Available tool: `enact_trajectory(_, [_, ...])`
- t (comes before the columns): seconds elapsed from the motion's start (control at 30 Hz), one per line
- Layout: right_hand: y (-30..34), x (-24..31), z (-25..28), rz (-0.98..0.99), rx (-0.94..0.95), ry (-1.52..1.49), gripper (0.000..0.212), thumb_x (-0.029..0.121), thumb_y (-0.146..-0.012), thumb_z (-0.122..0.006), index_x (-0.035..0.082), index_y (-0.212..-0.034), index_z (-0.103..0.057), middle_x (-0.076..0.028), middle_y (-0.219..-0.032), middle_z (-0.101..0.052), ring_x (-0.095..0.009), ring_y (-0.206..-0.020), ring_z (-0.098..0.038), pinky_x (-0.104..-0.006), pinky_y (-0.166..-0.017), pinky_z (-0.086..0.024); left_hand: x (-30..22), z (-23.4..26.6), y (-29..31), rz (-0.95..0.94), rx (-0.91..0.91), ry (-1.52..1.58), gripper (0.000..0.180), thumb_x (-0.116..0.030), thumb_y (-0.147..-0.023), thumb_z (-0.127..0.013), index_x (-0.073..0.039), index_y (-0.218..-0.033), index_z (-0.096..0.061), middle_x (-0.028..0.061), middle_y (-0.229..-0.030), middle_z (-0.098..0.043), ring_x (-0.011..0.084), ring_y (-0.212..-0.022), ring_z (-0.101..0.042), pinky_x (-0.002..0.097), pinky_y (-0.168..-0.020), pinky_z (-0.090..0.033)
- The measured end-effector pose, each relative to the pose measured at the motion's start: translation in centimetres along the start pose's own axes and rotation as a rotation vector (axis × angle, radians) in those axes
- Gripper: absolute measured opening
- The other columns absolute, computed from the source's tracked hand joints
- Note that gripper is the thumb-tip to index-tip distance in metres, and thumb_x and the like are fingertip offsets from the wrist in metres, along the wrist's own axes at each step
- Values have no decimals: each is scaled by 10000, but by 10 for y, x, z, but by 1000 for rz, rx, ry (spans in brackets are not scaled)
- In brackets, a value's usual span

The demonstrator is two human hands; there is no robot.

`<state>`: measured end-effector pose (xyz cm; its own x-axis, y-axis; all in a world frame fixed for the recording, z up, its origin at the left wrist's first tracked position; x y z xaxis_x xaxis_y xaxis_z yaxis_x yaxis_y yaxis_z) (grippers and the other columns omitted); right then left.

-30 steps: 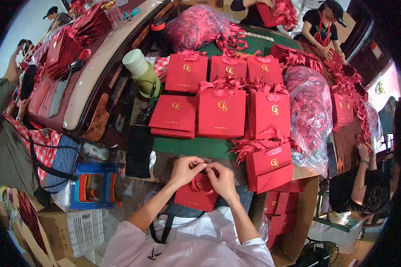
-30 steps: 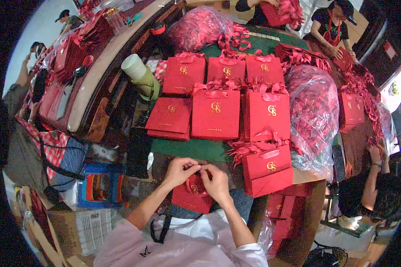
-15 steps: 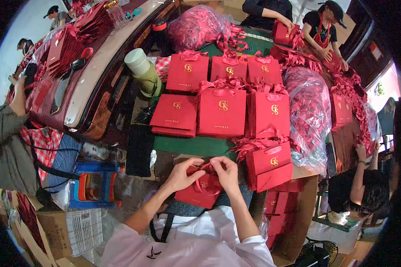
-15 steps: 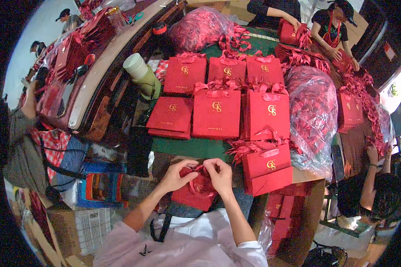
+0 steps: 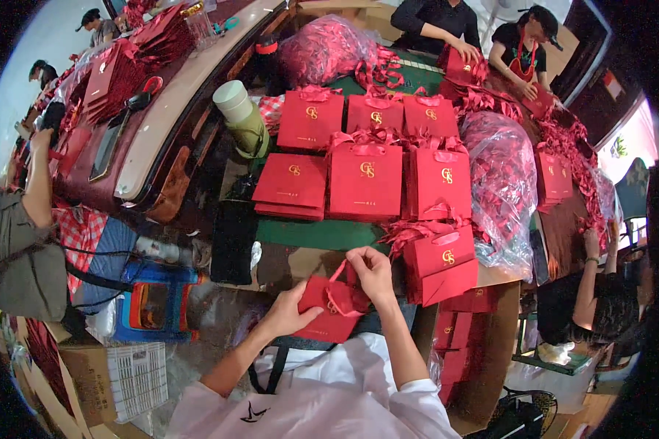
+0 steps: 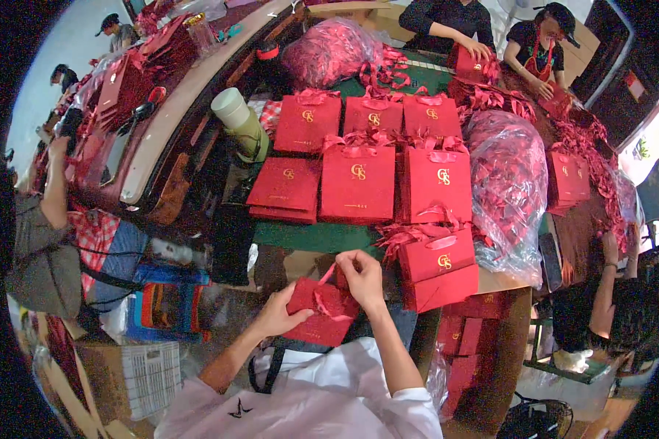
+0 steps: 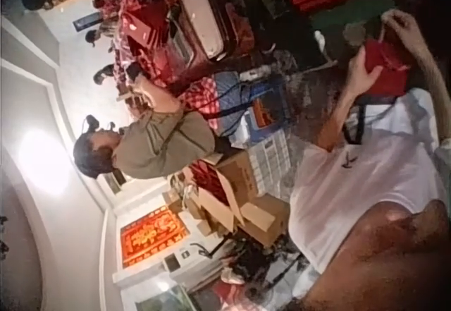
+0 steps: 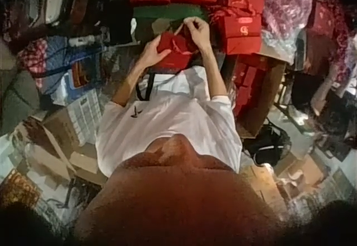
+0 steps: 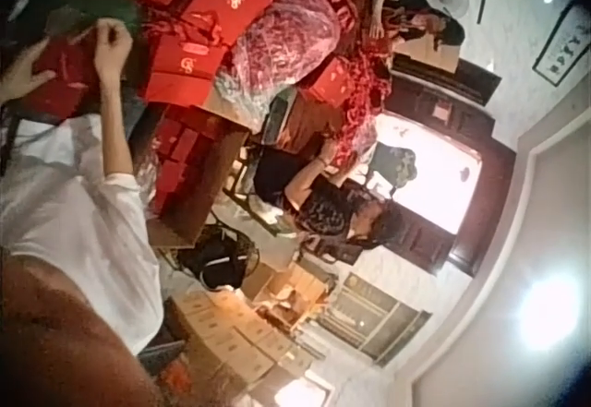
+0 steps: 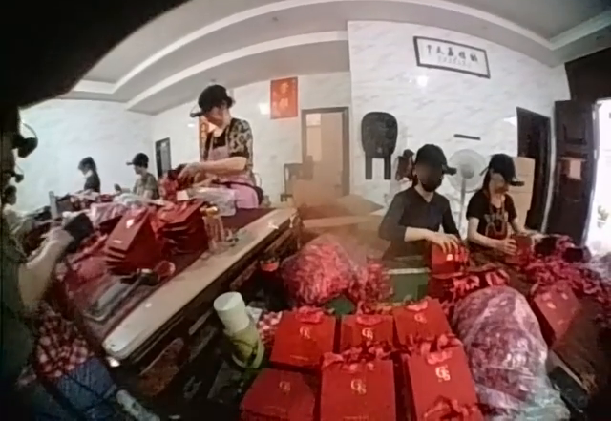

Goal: The person attaches ribbon handles to gift bags by threading and knotting the ribbons through the holes by hand, then gathers and stacks the completed bags together.

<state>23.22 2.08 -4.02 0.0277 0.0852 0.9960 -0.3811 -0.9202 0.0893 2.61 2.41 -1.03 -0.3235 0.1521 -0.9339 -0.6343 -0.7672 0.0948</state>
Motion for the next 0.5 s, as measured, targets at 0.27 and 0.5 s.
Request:
enact_trajectory(0.27, [-22, 19, -2, 92, -84, 94, 179, 170, -922, -665, -6, -902, -683, 6, -727, -626, -64, -700, -546, -247, -661, -458, -7, 13, 27, 38, 89, -91, 523, -128, -820, -738, 1, -1279, -521, 180, -1107, -692, 280, -1021, -689, 394, -889, -526])
enact_trajectory(0.5, [-18, 22, -2, 188, -161, 143, 222, 209, -936, -660, -1, -1006, -656, -28, -801, -610, -97, -727, -532, -277, -666, -454, 3, 22, 22, -17, 13, 1, 553, -90, -818, -740, 6, -1307, -499, 153, -1128, -686, 218, -1039, -668, 378, -918, -513])
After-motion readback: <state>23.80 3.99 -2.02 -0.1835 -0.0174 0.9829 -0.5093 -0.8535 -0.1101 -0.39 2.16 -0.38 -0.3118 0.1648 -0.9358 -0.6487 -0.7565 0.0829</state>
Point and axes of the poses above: each hand's wrist, its own y-axis away from the middle knuckle, its own z-axis out of the back of the hand, x = y × z, the point moved 6 cm from there along -y, towards the middle knuckle
